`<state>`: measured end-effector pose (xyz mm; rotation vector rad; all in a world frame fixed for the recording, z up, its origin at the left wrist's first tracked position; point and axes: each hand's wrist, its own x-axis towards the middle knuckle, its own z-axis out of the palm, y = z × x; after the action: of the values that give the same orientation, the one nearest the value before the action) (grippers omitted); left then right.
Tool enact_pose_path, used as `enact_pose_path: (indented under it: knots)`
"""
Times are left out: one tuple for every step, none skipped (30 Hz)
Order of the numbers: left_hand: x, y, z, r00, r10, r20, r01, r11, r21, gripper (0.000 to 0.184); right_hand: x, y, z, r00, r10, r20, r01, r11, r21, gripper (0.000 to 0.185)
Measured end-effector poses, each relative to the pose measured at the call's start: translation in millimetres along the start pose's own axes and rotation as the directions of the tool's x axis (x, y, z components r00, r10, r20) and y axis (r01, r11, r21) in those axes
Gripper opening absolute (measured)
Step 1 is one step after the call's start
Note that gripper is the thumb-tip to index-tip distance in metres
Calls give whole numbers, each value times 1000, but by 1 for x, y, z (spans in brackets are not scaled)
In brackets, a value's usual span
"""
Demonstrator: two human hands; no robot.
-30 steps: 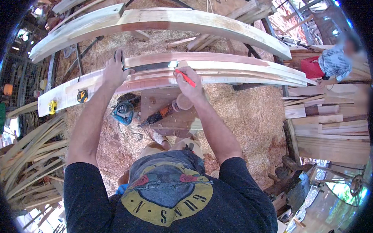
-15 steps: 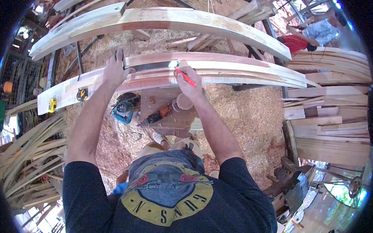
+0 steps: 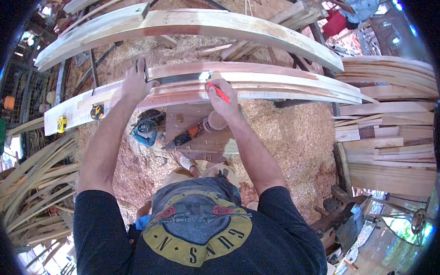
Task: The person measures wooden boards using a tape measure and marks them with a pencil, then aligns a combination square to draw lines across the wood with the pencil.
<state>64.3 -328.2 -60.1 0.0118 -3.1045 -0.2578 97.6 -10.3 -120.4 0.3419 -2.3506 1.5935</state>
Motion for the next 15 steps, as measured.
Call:
enact_pose_path:
  knots:
    - [0, 0, 0, 1000, -4, 5, 4, 1000, -7, 116, 0, 4, 1, 1000, -2, 5, 2, 1000, -2, 11]
    - [0, 0, 0, 1000, -9, 11, 9, 1000, -14, 116, 0, 8, 3, 1000, -4, 11, 4, 1000, -4, 12]
    - [-1, 0, 1, 1000, -5, 2, 5, 1000, -18, 116, -1, 6, 3, 1000, 0, -1, 0, 1000, 18, 12]
    - [-1, 0, 1, 1000, -1, -7, 1, 1000, -21, 115, -1, 4, 3, 1000, 5, -14, -4, 999, 41, 13]
    - [0, -1, 1, 1000, 3, -17, -3, 1000, -24, 115, 0, 2, 3, 1000, 8, -26, -6, 998, 65, 13]
    - [0, 0, 0, 1000, -1, -12, 0, 1000, -22, 115, 0, 1, 3, 1000, 2, -24, 0, 999, 54, 13]
    - [-1, 0, -1, 1000, -4, -7, 4, 1000, -21, 115, 1, 1, 2, 1000, -4, -22, 5, 999, 43, 13]
    - [-1, 1, -1, 1000, -7, -1, 7, 1000, -19, 115, 1, 0, 2, 1000, -10, -20, 10, 999, 32, 13]
    - [-1, 1, -1, 1000, -11, 4, 11, 1000, -23, 115, 1, -2, 1, 1000, 6, -15, -6, 1000, 29, 13]
    - [-2, 2, -2, 1000, -16, 10, 16, 1000, -27, 115, 1, -5, 0, 1000, 22, -10, -22, 999, 25, 13]
    - [-2, 2, -3, 1000, -21, 16, 21, 999, -30, 115, 0, -8, -1, 999, 38, -4, -38, 999, 22, 13]
    - [-1, -1, 1, 1000, -9, -2, 8, 999, -30, 114, 0, -9, -1, 1000, 20, -2, -20, 1000, 13, 13]
    - [1, -5, 6, 1000, 4, -22, -4, 1000, -30, 114, 1, -9, -2, 1000, 1, -1, -1, 1000, 4, 13]
    - [3, -8, 10, 999, 17, -40, -18, 999, -31, 114, 1, -9, -2, 1000, -18, 1, 18, 1000, -6, 12]
    - [3, -8, 9, 999, 13, -32, -14, 999, -32, 114, 1, -7, -2, 1000, -9, 3, 9, 1000, -19, 12]
